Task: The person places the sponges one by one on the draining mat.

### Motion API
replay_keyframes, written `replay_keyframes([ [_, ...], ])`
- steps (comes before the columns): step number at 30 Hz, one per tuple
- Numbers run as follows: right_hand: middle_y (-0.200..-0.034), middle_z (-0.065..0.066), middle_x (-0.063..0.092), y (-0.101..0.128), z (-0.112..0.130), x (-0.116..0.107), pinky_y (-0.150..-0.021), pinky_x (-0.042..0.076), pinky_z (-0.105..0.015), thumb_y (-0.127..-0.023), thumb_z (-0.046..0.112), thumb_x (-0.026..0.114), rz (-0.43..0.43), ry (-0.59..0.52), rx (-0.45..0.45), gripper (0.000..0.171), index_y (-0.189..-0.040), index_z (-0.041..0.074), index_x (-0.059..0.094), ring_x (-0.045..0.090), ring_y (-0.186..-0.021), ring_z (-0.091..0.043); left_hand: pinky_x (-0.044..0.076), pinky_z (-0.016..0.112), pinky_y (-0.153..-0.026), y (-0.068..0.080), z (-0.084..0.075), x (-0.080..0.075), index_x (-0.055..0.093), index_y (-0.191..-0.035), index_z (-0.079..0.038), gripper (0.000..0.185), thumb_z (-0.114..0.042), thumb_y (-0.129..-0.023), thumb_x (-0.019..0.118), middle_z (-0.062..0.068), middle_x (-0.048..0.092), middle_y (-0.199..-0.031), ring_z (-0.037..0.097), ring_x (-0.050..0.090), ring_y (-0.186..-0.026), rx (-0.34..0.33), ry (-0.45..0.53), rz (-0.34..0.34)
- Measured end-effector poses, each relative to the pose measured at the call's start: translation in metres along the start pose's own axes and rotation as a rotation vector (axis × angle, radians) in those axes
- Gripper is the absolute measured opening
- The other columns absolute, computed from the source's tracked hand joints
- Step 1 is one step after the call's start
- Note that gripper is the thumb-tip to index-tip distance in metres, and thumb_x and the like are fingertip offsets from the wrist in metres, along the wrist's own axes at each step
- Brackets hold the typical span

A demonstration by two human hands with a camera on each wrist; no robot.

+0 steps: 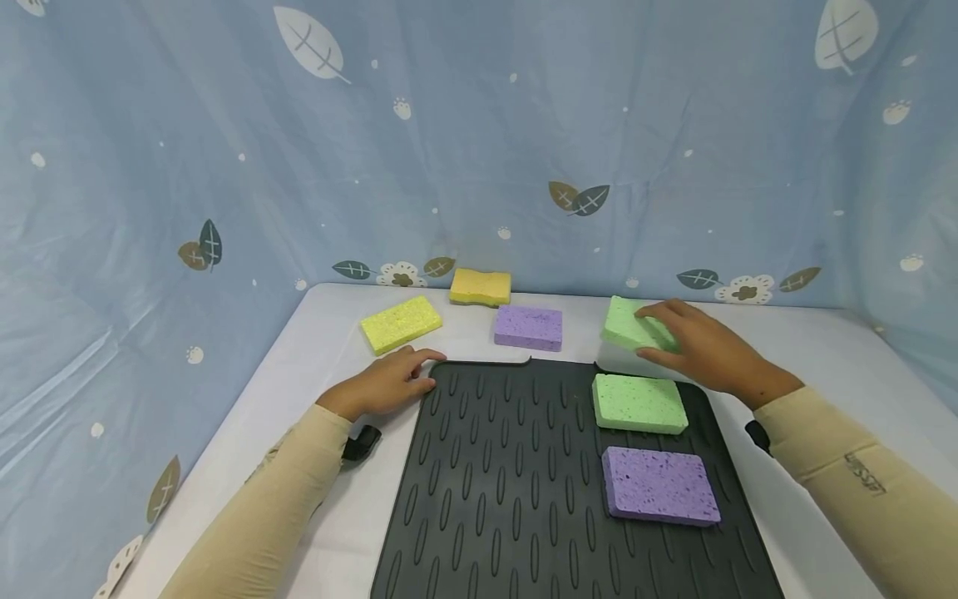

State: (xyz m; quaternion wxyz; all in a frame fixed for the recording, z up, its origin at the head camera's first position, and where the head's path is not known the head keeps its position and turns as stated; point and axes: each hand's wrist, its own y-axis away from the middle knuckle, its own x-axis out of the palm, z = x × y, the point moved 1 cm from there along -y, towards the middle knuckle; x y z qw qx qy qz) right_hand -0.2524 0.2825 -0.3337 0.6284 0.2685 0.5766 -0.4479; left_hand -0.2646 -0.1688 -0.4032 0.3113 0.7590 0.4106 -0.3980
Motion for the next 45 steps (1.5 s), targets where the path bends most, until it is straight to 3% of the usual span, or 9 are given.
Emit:
replay_keyframes([
  [8,-0.132,-0.016,0.057,0.002,0.017,-0.002,-0.093,0.049,-0.055,-0.090,0.030,0.075,-0.043,0.008,-0.056,0.052,-0.133,0.006,0.056,0.058,-0.118,-0.035,0.038,0.033,-0.070,0.000,-0.001,-0.001,0.051,-0.144,-0.024,0.042,-0.027,-0.102,0.058,0.004,0.050,-0.092,0.017,0.045,-0.079,0.005,-0.005,0.002],
  [24,-0.125,-0.012,0.060,0.000,0.054,-0.002,-0.072,0.053,-0.043,-0.085,0.035,0.080,-0.109,0.061,-0.160,0.051,-0.124,0.013,0.057,0.064,-0.089,-0.022,0.039,0.034,-0.072,0.000,0.000,0.000,0.050,-0.144,-0.024,0.043,-0.027,-0.102,0.058,0.004,0.050,-0.094,0.017,0.046,-0.081,0.000,0.005,0.003],
  [33,-0.123,-0.010,0.062,-0.003,0.069,0.003,-0.073,0.054,-0.041,-0.082,0.039,0.082,-0.140,0.077,-0.242,0.052,-0.120,0.013,0.058,0.065,-0.095,-0.022,0.038,0.033,-0.072,0.001,-0.001,-0.001,0.051,-0.144,-0.024,0.042,-0.027,-0.102,0.058,0.005,0.050,-0.094,0.018,0.046,-0.081,-0.001,0.000,0.001],
  [39,-0.123,-0.010,0.063,-0.005,0.080,0.005,-0.071,0.052,-0.038,-0.082,0.040,0.082,-0.134,0.082,-0.250,0.051,-0.118,0.013,0.058,0.063,-0.089,-0.019,0.039,0.033,-0.071,0.001,0.000,0.000,0.051,-0.144,-0.024,0.042,-0.027,-0.102,0.058,0.005,0.050,-0.094,0.017,0.046,-0.081,0.000,-0.005,-0.001],
  [45,-0.125,-0.008,0.062,-0.007,0.089,0.009,-0.078,0.055,-0.040,-0.083,0.042,0.081,-0.102,0.076,-0.256,0.052,-0.119,0.013,0.059,0.065,-0.099,-0.020,0.038,0.033,-0.070,0.000,0.000,0.000,0.051,-0.144,-0.024,0.042,-0.027,-0.102,0.058,0.005,0.050,-0.093,0.018,0.045,-0.080,0.004,-0.004,0.002],
])
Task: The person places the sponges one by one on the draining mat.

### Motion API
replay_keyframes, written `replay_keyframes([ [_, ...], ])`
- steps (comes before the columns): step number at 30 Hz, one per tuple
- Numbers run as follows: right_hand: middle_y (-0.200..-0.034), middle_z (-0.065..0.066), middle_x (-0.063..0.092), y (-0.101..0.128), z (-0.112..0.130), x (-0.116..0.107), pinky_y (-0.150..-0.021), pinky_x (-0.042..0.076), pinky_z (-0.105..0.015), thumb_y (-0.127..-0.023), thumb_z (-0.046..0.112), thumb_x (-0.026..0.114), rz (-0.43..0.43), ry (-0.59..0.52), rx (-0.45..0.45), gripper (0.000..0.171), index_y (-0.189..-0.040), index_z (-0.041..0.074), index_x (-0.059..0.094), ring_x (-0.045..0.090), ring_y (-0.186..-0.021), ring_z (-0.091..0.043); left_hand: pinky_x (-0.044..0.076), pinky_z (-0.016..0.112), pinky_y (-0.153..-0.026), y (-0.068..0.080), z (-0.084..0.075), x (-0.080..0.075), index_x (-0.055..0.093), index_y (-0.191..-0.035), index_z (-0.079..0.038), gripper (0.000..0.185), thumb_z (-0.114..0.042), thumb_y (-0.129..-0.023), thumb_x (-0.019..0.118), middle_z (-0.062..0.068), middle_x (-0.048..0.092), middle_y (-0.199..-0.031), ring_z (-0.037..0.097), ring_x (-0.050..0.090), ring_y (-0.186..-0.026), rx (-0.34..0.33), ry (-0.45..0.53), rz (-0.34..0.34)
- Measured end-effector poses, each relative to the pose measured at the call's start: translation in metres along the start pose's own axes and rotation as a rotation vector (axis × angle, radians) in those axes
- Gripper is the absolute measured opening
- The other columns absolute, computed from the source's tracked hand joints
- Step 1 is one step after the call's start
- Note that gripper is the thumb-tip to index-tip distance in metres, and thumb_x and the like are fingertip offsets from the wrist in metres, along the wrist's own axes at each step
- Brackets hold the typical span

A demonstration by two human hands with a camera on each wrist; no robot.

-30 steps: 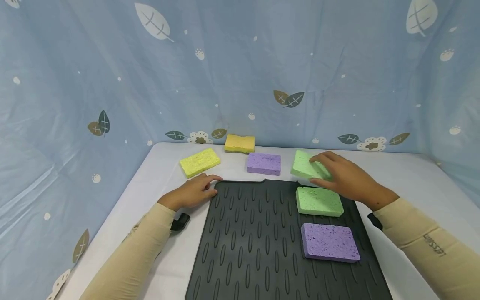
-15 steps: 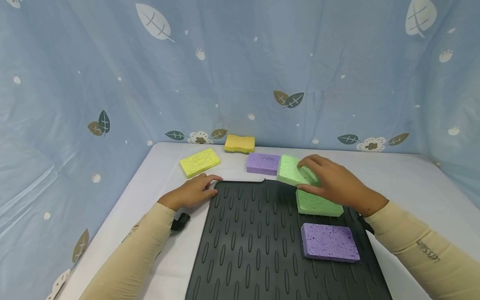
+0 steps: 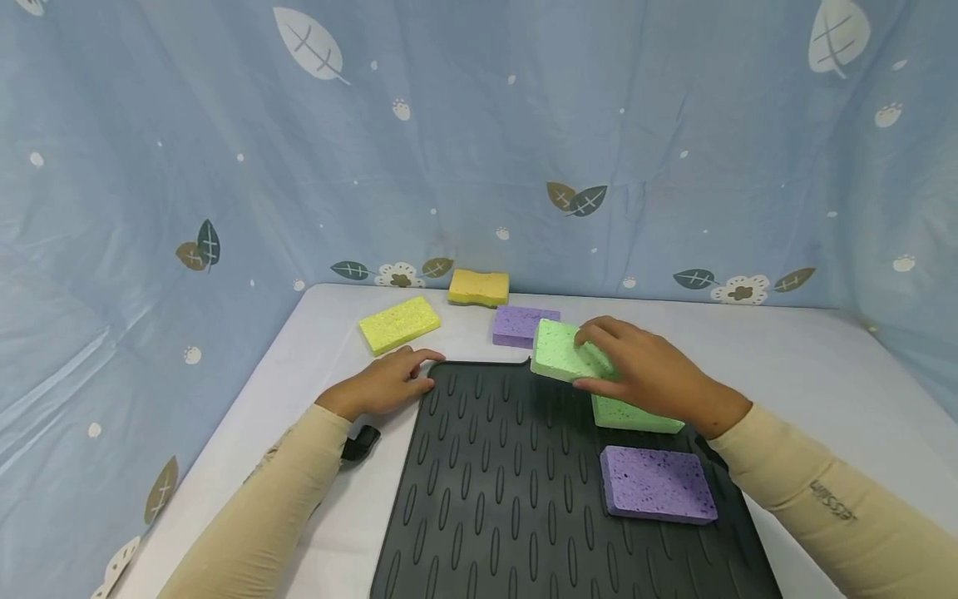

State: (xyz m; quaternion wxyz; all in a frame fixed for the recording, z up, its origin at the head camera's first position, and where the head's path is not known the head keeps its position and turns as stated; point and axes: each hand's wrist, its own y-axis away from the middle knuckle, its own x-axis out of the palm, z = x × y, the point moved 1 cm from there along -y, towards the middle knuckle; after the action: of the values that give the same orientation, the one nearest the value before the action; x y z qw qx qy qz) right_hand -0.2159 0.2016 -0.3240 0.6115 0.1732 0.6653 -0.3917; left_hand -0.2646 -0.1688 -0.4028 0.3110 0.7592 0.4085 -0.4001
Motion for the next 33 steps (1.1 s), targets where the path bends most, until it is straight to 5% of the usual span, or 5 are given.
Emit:
replay_keyframes([
  [18,-0.107,0.003,0.058,-0.013,0.014,0.023,-0.067,0.045,-0.027,-0.080,0.038,0.085,0.031,-0.080,-0.064,0.045,-0.107,0.016,0.056,0.050,-0.081,-0.009,0.038,0.033,-0.070,0.000,0.000,0.000,0.050,-0.144,-0.023,0.043,-0.028,-0.103,0.058,0.005,0.050,-0.093,0.018,0.045,-0.079,0.007,-0.004,-0.001],
  [33,-0.101,0.005,0.055,-0.018,0.019,0.039,-0.066,0.042,-0.026,-0.079,0.040,0.085,0.168,-0.091,-0.037,0.042,-0.101,0.018,0.056,0.047,-0.077,-0.009,0.038,0.033,-0.070,0.002,-0.003,-0.004,0.051,-0.144,-0.022,0.042,-0.027,-0.102,0.058,0.005,0.050,-0.093,0.018,0.045,-0.079,0.007,0.000,-0.003],
])
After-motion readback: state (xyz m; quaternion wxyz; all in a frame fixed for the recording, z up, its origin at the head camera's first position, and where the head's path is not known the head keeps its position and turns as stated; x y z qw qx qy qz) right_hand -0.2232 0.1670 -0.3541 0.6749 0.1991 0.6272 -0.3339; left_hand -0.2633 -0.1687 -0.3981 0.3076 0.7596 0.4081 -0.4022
